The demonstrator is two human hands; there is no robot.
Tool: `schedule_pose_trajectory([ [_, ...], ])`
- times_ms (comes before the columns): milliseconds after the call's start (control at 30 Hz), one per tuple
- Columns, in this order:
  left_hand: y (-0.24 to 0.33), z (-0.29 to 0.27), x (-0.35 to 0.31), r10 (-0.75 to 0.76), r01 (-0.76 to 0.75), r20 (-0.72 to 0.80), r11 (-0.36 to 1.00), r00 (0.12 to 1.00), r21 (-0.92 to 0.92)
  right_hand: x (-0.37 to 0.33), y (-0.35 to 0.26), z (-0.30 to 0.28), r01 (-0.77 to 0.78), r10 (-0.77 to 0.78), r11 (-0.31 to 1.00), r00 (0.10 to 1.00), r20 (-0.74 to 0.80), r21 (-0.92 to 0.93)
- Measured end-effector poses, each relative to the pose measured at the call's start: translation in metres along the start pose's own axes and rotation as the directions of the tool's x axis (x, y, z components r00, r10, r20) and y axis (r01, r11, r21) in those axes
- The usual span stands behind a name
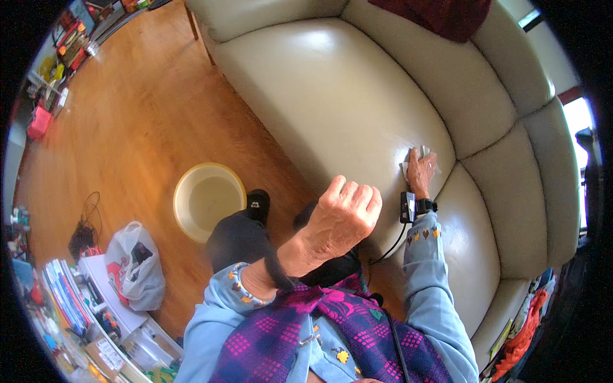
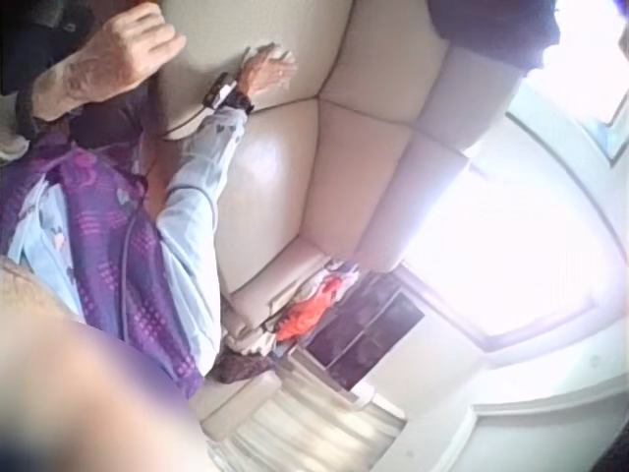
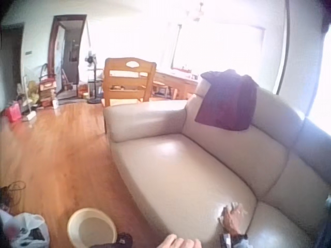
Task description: The person wipes the surface of a beige leather sofa with a white cloth, repeatedly dipping the cloth into a yellow bucket of water and continuing to wipe different sections of the seat and backrest.
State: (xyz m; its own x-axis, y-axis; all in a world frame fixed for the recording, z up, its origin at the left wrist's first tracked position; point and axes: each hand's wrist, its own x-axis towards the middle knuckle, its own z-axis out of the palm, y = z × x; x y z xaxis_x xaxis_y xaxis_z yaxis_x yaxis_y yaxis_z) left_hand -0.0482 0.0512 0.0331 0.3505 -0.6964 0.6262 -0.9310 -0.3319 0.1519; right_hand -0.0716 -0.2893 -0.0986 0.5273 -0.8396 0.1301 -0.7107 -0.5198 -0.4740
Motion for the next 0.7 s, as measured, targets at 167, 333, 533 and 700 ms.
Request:
schedule_pose_trajectory([
  [167, -0.007, -0.009, -0.002, -0.013, 0.014, -0.038, 1.0, 0.999, 0.027, -0.007, -0.002, 0.0, -0.005, 0.01, 0.996, 0.999, 0.052, -0.09],
  [333, -0.006, -0.01, 0.004, 0.004, -0.001, -0.05, 0.999, 0.999, 0.052, -0.028, 0.007, -0.009, 0.214, -0.207, 0.972, 0.975, 0.082, -0.096],
  [533, -0.001, -0.008, 0.009, 0.028, -0.026, -0.062, 0.999, 0.998, 0.037, -0.084, -0.006, -0.023, 0.336, -0.332, 0.941, 0.939, 0.084, -0.032],
  [700, -0.001, 0.0, 0.009, 0.028, -0.024, -0.068, 0.998, 0.997, 0.061, -0.127, -0.02, -0.031, 0.385, -0.359, 0.917, 0.912, 0.198, -0.109],
])
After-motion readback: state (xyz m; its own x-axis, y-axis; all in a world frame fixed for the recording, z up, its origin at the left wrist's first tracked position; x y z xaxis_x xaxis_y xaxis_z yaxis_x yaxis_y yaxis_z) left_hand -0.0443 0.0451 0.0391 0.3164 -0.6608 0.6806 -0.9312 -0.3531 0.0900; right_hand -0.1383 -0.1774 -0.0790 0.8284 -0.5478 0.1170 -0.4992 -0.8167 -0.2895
